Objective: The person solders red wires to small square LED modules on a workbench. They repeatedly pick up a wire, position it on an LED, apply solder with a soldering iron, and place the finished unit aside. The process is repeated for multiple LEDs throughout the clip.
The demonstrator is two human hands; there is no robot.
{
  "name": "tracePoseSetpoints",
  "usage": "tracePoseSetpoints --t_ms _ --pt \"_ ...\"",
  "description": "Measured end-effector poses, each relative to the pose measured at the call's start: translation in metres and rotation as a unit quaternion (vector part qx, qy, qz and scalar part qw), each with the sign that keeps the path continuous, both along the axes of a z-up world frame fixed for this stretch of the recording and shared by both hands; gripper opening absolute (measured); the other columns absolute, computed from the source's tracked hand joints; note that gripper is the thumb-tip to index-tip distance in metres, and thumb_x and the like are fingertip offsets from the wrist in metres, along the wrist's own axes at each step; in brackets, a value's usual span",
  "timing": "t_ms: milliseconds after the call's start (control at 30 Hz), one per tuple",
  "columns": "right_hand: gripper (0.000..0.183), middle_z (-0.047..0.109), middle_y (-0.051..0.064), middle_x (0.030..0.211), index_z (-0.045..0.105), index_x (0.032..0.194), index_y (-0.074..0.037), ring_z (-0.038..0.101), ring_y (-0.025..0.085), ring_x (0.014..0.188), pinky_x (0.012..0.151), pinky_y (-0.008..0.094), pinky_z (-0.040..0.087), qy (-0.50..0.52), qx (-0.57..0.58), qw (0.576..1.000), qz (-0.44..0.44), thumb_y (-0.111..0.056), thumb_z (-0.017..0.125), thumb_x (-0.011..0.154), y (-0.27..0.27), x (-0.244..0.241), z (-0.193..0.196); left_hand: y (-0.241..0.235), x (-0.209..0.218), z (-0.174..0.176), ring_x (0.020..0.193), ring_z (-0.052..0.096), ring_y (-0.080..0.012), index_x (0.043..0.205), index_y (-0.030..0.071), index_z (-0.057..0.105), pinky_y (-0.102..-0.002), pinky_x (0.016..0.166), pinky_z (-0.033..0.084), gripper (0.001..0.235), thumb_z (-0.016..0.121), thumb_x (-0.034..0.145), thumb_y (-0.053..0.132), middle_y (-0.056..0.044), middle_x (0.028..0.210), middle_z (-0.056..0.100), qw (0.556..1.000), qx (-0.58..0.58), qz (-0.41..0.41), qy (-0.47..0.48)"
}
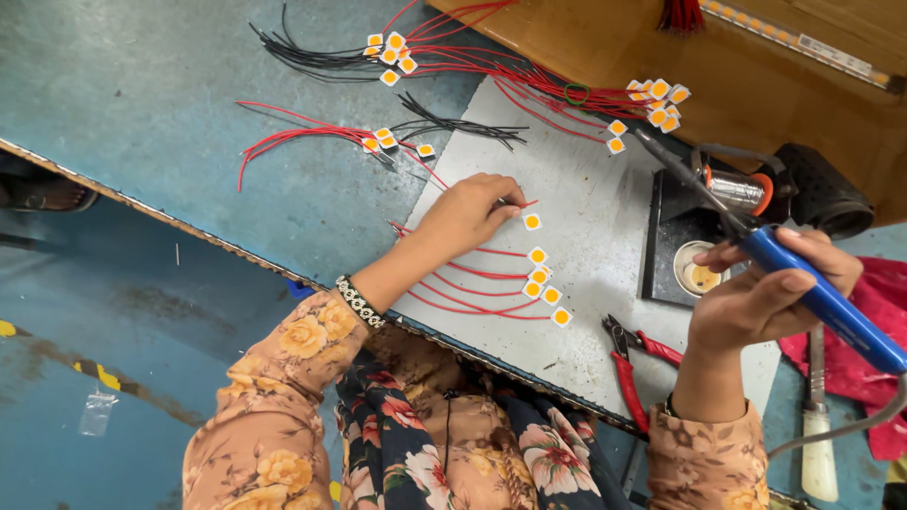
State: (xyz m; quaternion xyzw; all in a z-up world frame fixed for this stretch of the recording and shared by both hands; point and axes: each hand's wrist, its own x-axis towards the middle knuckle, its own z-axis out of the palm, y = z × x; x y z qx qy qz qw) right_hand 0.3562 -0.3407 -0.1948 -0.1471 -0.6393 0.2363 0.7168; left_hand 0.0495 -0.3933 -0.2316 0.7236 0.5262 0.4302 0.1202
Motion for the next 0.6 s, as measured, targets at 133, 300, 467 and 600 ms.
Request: tracePoseSetpoints --t_ms 133,300,467,600 --pt "0.056 0.047 0.013 0.094 0.041 0.122 0.003 0.057 0.024 0.055 0.049 0.028 0.050 -0.009 -0.003 1.000 -0.002 -0.051 0.052 0.118 0.002 -0.002 0.002 -0.001 0.010 -0.002 0.095 0.067 -0.0317 0.100 0.007 0.068 -0.042 0.081 0.053 0.011 0.071 0.093 0.015 -0.010 0.096 0.073 1.000 -0.007 0.001 0.008" --pt "0.056 0.047 0.014 0.097 0.043 0.120 0.004 0.054 0.022 0.054 0.047 0.028 0.051 -0.009 -0.010 1.000 -0.006 -0.051 0.052 0.116 0.001 -0.001 -0.003 -0.007 0.011 -0.002 0.095 0.067 -0.0316 0.101 0.007 0.068 -0.042 0.081 0.053 0.011 0.070 0.092 0.014 -0.009 0.096 0.071 1.000 -0.003 -0.004 0.002" --pt "0.057 0.046 0.012 0.094 0.043 0.119 0.005 0.054 0.020 0.058 0.050 0.030 0.054 -0.007 -0.017 1.000 0.011 -0.050 0.054 0.117 0.000 0.001 -0.004 -0.019 0.001 0.004 0.090 0.064 -0.0307 0.099 0.009 0.071 -0.041 0.077 0.052 0.011 0.074 0.089 0.013 -0.009 0.092 0.064 0.999 0.023 0.032 0.020" --pt "0.058 0.050 0.014 0.090 0.045 0.113 0.005 0.055 0.018 0.057 0.050 0.029 0.054 -0.029 -0.008 0.999 0.025 -0.052 0.055 0.116 0.002 0.002 -0.002 -0.028 0.007 -0.001 0.088 0.065 -0.0287 0.097 0.011 0.073 -0.040 0.077 0.053 0.011 0.075 0.087 0.013 -0.008 0.092 0.062 0.997 0.033 0.051 0.041"
